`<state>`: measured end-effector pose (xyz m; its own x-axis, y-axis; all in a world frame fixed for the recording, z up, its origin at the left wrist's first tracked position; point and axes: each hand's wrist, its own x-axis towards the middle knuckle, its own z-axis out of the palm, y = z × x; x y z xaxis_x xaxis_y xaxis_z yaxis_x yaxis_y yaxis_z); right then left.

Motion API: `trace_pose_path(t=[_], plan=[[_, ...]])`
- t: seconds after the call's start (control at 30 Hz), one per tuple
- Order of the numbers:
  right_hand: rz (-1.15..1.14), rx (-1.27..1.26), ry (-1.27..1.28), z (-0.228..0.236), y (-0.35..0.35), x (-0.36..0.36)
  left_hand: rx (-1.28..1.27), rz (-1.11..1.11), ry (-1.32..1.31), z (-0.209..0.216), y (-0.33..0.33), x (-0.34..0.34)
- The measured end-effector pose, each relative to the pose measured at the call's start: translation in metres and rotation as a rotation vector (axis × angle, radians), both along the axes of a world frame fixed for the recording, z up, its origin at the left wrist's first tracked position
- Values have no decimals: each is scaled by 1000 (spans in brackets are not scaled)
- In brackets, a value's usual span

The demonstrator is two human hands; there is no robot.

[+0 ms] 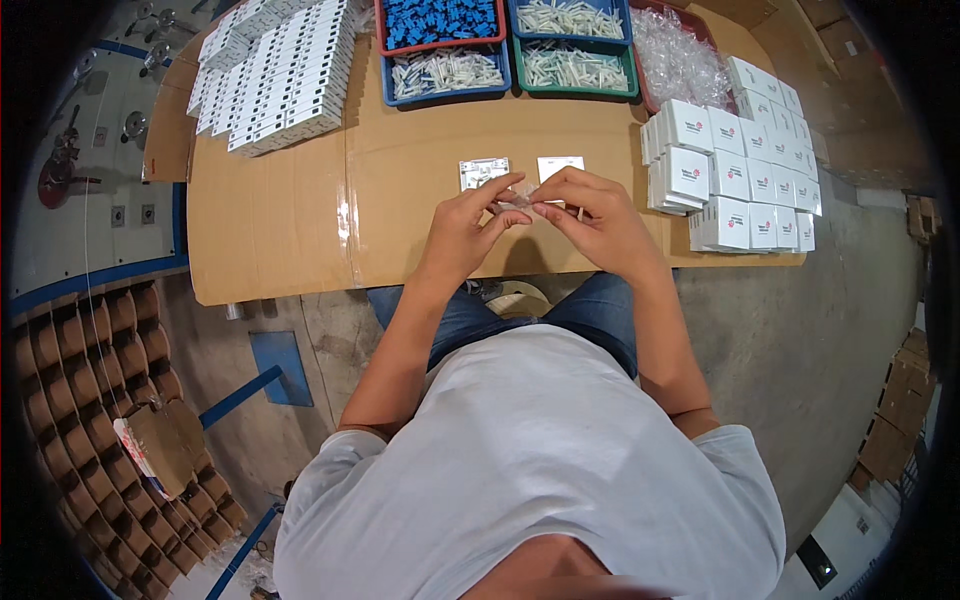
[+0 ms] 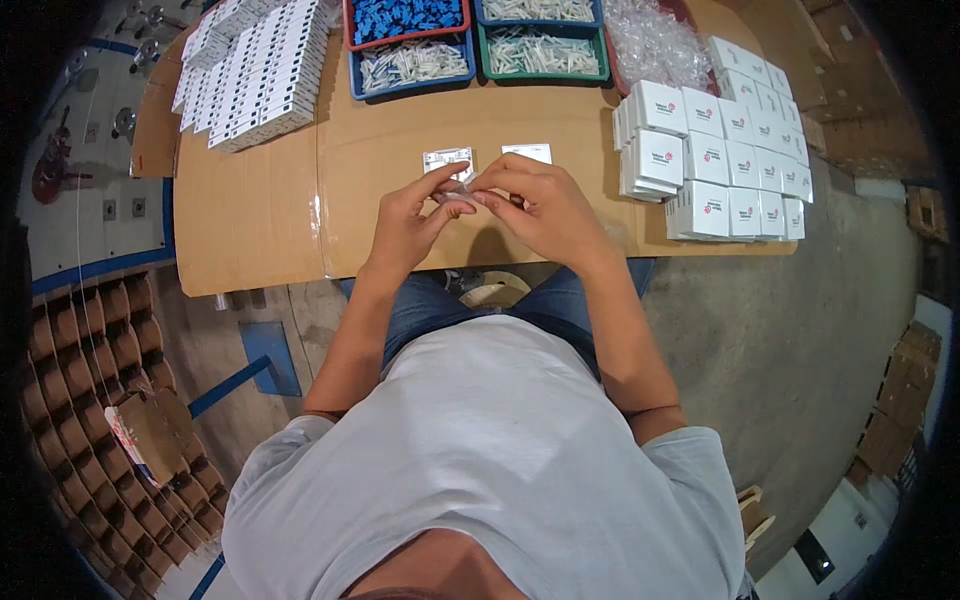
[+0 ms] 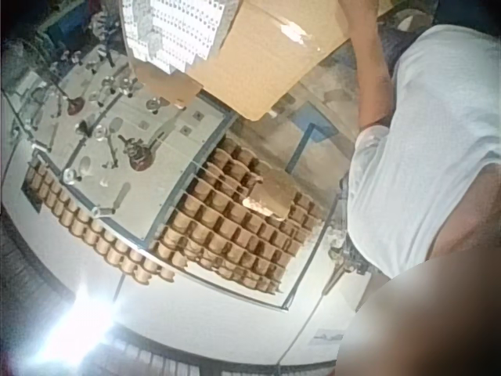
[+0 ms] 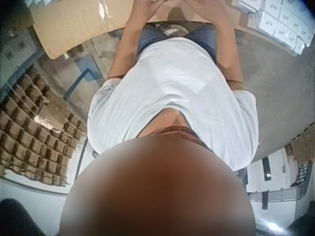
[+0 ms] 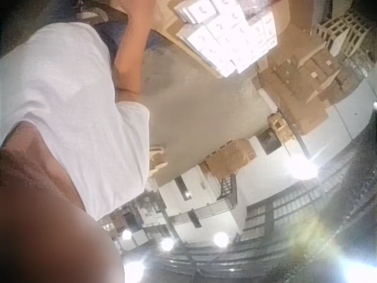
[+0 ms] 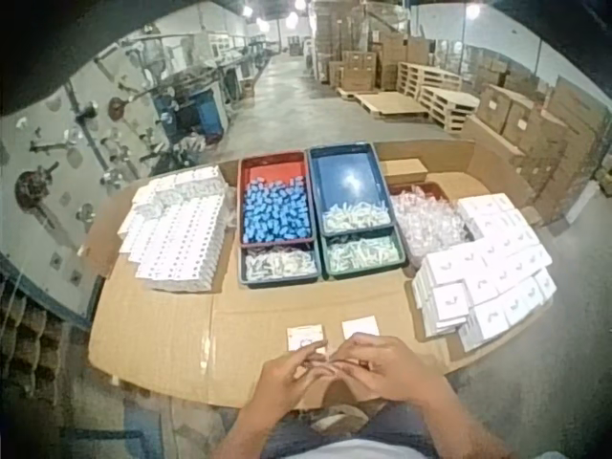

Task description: Assembling small electrical switch components and packing them into white boxes.

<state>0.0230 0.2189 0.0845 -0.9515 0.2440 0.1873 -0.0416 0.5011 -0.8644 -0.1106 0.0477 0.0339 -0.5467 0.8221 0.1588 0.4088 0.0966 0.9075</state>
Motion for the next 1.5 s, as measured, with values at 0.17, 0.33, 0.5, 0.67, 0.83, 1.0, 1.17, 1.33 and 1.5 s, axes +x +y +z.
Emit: trace_pose_path(t=[0.17,0.33,0.5,0.67,0.83,1.0,1.17,1.33,1.5], plan=[[-43,-28,-69,14,-1,2,50,3,-127,-1,0,1],[-49,-4,-54,11,-3,2,23,1,4,-2,-1,-3],[-29,157,10,-2,-3,3,-129,-8,261,18,2,-2],[23,340,-97,4,-5,4,-65,-11,349,10,6,0],[-24,337,-115,7,-9,3,-73,7,304,4,6,2],[-73,187,6,9,-11,2,-11,54,262,1,8,3],[-386,-348,61,-19,-3,-3,244,122,147,17,10,9],[-215,-931,-163,-40,-5,-1,332,55,60,21,9,13],[-125,-1311,-227,-44,-14,-2,339,40,87,18,8,15]])
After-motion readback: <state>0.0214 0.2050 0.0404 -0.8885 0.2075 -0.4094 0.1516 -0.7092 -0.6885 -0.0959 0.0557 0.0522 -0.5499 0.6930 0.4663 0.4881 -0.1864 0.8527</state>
